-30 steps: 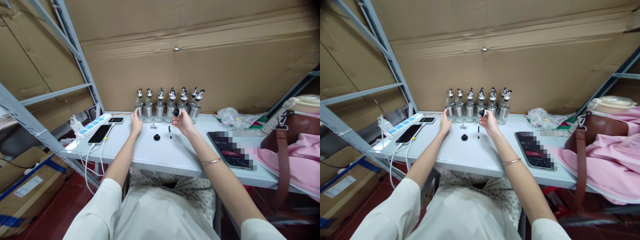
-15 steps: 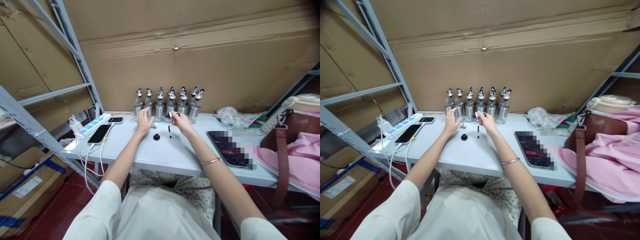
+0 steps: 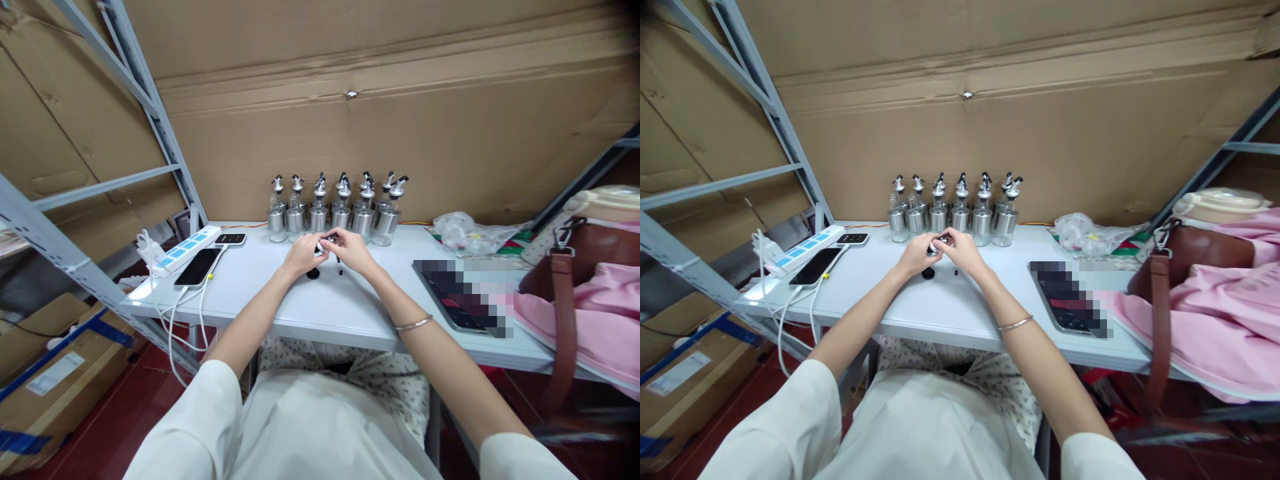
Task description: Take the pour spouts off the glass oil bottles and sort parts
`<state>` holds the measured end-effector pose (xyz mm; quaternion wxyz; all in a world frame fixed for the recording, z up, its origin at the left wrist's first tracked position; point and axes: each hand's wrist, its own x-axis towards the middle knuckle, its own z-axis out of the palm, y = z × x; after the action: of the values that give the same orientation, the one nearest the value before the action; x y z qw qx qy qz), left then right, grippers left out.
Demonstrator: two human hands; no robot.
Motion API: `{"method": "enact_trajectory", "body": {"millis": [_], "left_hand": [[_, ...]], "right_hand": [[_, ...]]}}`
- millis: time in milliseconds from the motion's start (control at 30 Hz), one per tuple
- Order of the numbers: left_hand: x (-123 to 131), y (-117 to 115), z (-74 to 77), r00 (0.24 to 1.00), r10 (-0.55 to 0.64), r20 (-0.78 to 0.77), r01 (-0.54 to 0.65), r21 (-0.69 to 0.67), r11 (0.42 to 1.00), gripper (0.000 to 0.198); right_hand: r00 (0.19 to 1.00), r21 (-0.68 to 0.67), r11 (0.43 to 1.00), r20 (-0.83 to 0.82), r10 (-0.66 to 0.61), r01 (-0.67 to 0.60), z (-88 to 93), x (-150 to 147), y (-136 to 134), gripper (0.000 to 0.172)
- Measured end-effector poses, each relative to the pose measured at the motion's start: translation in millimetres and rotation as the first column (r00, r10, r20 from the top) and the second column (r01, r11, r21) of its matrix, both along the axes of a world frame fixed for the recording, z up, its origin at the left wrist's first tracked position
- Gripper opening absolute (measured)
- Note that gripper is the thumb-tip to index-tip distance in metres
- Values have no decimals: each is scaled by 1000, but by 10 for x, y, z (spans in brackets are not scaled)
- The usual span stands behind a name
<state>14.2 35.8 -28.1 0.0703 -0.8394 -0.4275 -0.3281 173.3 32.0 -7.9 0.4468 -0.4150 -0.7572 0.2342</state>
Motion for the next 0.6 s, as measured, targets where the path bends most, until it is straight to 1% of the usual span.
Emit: {"method": "enact_trajectory", "body": {"millis": [100,200,267,333,400,500,600], "left_hand": [[1,-18,22,994,72,-88,-72,11,997,19],[0,-38,55,984,100,-150,-94,43,995,16],[2,-44,69,981,105,-163,-96,59,994,14],[4,-41,69,980,106,-168,-97,64,993,12],[5,-32,58,980,104,-167,-92,75,993,11],[6,-13,34,983,89,-160,-75,94,993,10],[4,3,21,983,81,-167,-67,84,994,8]], "right_hand": [[988,175,983,133,-81,57,-8,13,5,17],[977,344,937,173,-128,62,-24,29,14,17],[968,412,909,195,-154,62,-23,32,0,18],[957,439,896,224,-186,72,-9,30,-27,21],[943,437,896,257,-212,83,11,27,-53,25],[918,397,914,325,-226,84,37,20,-77,27],[882,364,929,410,-231,74,51,0,-94,27]]}}
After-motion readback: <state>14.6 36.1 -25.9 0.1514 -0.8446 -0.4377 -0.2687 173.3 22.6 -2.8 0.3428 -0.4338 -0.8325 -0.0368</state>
